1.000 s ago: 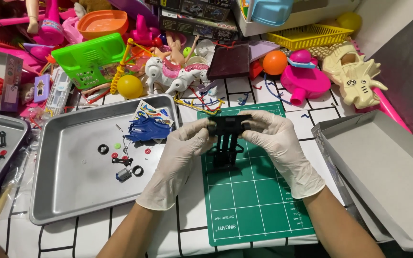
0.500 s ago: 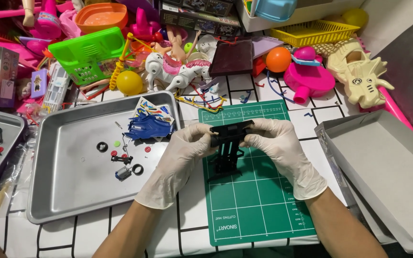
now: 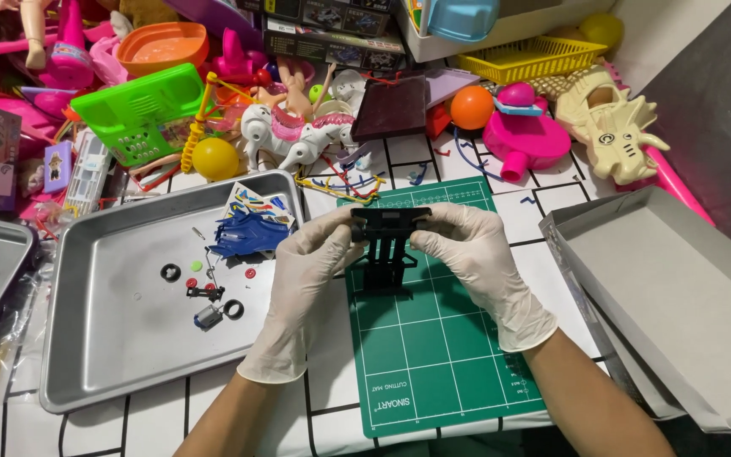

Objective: The person unboxes a toy car kit and begins assembling the chassis on a green cutting mat. They remove the parts from the packaging, place them on a metal tray, and then proceed to attach wheels and other components to the black frame using their gloved hands.

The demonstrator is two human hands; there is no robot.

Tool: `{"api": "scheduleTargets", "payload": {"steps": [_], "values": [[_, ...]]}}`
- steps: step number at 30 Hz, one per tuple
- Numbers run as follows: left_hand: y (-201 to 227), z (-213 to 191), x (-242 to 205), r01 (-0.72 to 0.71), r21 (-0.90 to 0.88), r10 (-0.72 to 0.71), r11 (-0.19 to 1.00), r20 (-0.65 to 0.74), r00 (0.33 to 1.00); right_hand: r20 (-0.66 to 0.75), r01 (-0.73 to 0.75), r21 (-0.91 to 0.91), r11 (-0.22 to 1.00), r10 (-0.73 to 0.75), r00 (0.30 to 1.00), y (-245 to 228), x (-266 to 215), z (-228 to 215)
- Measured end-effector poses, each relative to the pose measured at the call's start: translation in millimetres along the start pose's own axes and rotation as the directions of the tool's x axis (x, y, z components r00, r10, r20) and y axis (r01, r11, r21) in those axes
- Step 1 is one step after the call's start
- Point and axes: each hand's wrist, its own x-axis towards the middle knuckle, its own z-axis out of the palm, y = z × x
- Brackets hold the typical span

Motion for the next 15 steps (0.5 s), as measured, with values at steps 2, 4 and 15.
{"api": "scheduleTargets", "payload": {"steps": [2,4,15], "values": [[-5,-1,1,-0.041,0.078,0.043,0.996,-0.028,0.999,-0.019,-0.016,0.008,1.000,0.017,1.000,3,-1,0],[2,3,-5,-0.084,0.105,0.088,0.991,-0.036,0.995,-0.020,-0.030,0.009,0.999,0.031,0.999,5,0,0],[-23,-16,4,-0.264,0.270,0.293,0.926,-0.073,0.953,-0.016,-0.069,-0.030,0.997,0.068,0.998,-1,-3,5]]}}
